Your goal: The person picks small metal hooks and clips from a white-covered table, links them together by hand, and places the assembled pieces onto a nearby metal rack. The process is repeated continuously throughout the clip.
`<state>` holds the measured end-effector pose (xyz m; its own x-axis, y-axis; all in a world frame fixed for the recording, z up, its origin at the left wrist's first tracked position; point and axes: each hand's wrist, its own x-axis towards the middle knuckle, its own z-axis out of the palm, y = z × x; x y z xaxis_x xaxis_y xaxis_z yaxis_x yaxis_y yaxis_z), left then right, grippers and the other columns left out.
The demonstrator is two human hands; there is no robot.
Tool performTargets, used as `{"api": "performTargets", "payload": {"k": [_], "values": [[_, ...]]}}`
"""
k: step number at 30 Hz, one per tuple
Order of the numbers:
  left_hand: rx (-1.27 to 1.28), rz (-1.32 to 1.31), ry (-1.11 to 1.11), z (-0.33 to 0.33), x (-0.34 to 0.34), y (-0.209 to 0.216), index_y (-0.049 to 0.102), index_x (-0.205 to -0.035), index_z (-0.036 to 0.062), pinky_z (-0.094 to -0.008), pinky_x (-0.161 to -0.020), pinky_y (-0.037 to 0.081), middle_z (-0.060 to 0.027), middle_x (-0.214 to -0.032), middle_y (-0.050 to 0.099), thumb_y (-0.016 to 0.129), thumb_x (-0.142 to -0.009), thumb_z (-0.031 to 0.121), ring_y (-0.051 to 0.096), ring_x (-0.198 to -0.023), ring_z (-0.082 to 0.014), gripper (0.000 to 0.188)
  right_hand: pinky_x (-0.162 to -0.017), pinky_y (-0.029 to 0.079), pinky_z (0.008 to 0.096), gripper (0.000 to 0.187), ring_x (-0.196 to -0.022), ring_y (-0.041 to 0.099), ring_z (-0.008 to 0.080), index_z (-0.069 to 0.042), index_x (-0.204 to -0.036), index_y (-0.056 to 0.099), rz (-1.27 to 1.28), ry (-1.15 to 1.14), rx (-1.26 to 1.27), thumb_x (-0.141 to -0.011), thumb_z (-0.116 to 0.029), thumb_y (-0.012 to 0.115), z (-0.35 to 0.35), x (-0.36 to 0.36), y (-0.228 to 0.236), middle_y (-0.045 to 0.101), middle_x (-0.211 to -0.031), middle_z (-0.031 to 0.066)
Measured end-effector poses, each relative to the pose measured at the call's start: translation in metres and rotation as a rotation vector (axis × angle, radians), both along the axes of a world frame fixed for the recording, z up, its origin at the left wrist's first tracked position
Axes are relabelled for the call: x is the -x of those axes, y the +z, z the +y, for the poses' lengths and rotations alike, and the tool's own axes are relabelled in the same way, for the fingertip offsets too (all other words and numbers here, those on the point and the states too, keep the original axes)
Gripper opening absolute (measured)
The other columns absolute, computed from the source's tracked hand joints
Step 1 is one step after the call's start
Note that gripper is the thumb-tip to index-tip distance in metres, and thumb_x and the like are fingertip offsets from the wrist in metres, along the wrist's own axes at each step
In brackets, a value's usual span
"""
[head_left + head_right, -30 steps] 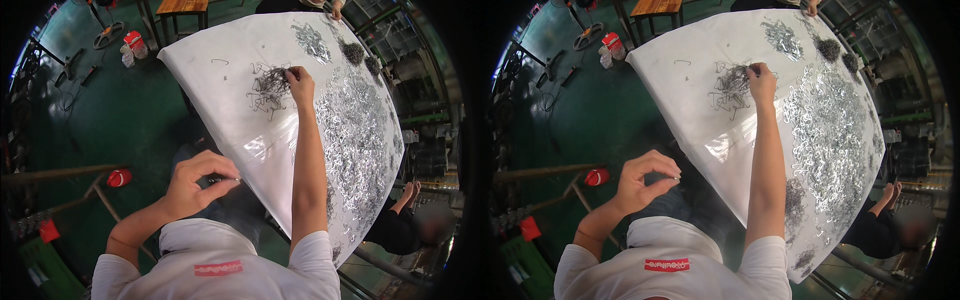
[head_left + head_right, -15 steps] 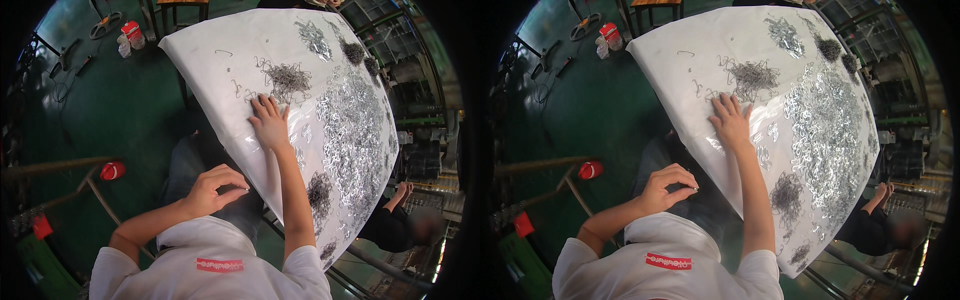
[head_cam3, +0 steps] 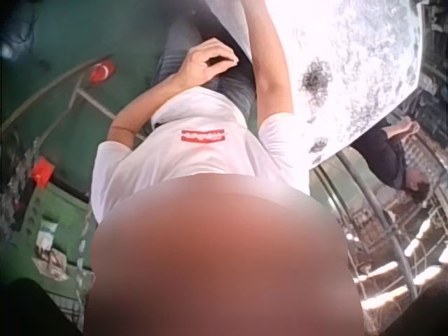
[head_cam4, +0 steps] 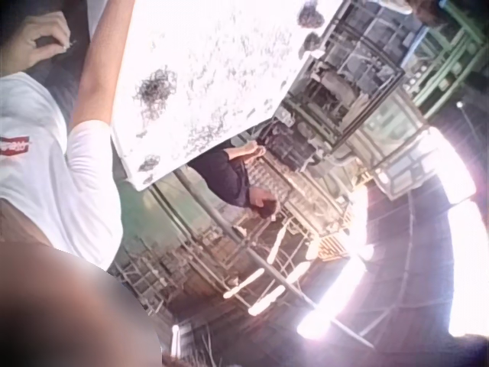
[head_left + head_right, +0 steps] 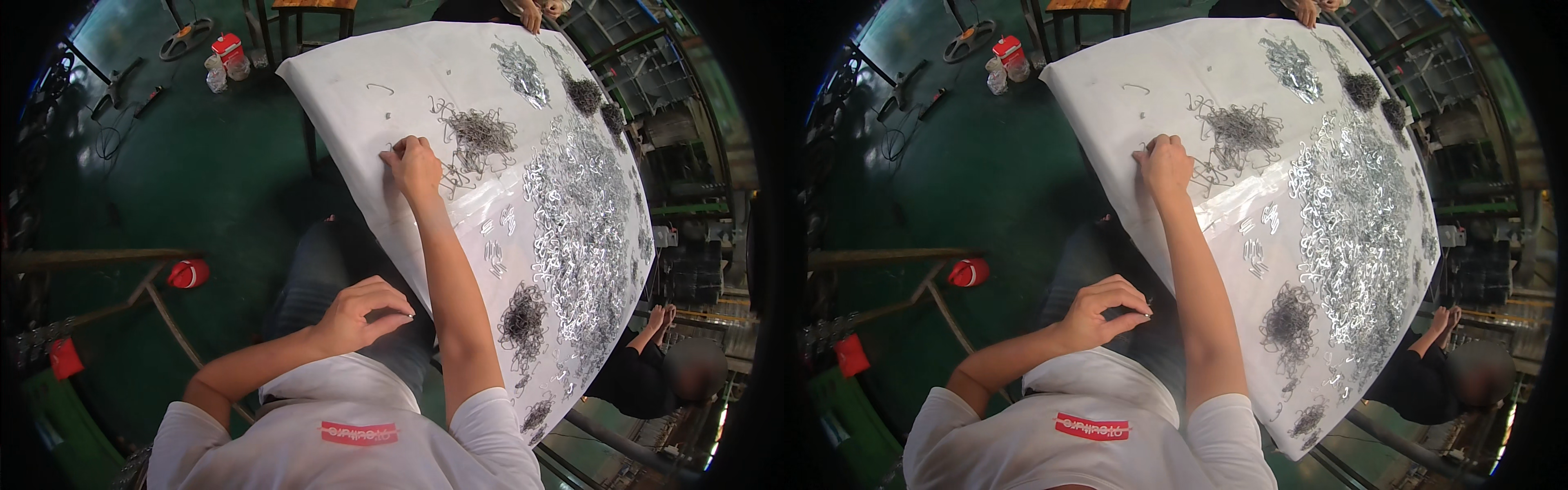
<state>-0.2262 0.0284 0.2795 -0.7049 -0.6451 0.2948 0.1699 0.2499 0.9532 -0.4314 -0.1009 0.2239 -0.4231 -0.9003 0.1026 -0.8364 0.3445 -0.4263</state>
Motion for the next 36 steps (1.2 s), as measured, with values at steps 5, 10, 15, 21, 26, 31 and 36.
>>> {"api": "performTargets", "payload": {"k": [5,10,15,21,26,31,36], "values": [[0.024,-0.029,0.005,0.003,-0.001,-0.009,0.068,-0.088,0.0059,-0.0304,-0.067,0.048,-0.0045,-0.085,0.067,0.074,-0.075,0.000,0.060,-0.077,-0.0197,0.016,-0.079,0.049,0.0424,0.020,-0.090,0.063,0.0320,-0.006,-0.088,0.067,0.150,0.049,-0.263,-0.085,-0.026,0.066,0.025,0.028,0.005,0.065,-0.096,0.0123],[0.052,-0.011,0.034,0.009,0.005,-0.017,0.068,-0.087,0.0060,-0.0303,-0.066,0.048,-0.0037,-0.084,0.067,0.074,-0.074,0.000,0.060,-0.077,-0.0194,0.014,-0.075,0.050,0.0409,0.014,-0.083,0.064,0.0323,-0.002,-0.091,0.063,0.022,0.043,-0.031,-0.087,-0.016,0.062,0.068,0.048,0.005,0.066,-0.091,0.0144],[0.010,-0.044,0.064,0.020,0.007,-0.020,0.068,-0.086,0.0052,-0.0292,-0.063,0.049,-0.0037,-0.084,0.068,0.073,-0.075,0.000,0.061,-0.077,-0.0189,0.014,-0.062,0.049,0.0310,0.009,-0.068,0.062,0.0177,-0.001,-0.091,0.062,-0.579,-0.150,0.106,-0.086,-0.007,0.061,0.132,0.042,0.018,0.066,-0.080,0.0082],[-0.038,-0.061,0.064,0.031,0.012,-0.020,0.068,-0.091,0.0052,-0.0280,-0.063,0.049,-0.0036,-0.083,0.066,0.072,-0.078,0.000,0.060,-0.075,-0.0151,0.015,-0.059,0.048,0.0242,0.015,-0.072,0.063,0.0145,0.004,-0.094,0.062,-1.040,-0.327,0.279,-0.084,-0.007,0.065,0.220,-0.007,0.055,0.065,-0.084,0.0089],[-0.009,-0.092,0.092,0.040,0.013,-0.017,0.067,-0.092,0.0053,-0.0264,-0.063,0.047,-0.0037,-0.086,0.066,0.071,-0.077,-0.004,0.060,-0.072,-0.0141,0.017,-0.063,0.049,0.0239,0.012,-0.077,0.064,0.0152,0.002,-0.093,0.064,-1.277,-0.385,0.383,-0.084,-0.006,0.067,0.261,-0.040,0.075,0.065,-0.090,0.0095],[0.032,-0.043,0.081,0.048,0.020,-0.014,0.068,-0.093,0.0046,-0.0257,-0.064,0.048,-0.0058,-0.086,0.067,0.069,-0.077,-0.006,0.062,-0.074,-0.0149,0.019,-0.076,0.047,0.0232,0.006,-0.088,0.056,0.0110,-0.001,-0.088,0.065,-1.327,-0.230,0.510,-0.083,0.000,0.067,0.291,-0.060,0.075,0.059,-0.102,0.0048],[0.067,-0.031,0.106,0.056,0.024,-0.007,0.068,-0.091,0.0050,-0.0275,-0.060,0.050,-0.0050,-0.083,0.068,0.069,-0.077,-0.004,0.062,-0.075,-0.0174,0.017,-0.083,0.045,0.0251,0.006,-0.095,0.054,0.0110,-0.001,-0.089,0.065,-1.330,-0.245,0.560,-0.084,0.000,0.067,0.299,-0.072,0.071,0.055,-0.105,0.0033]]}}
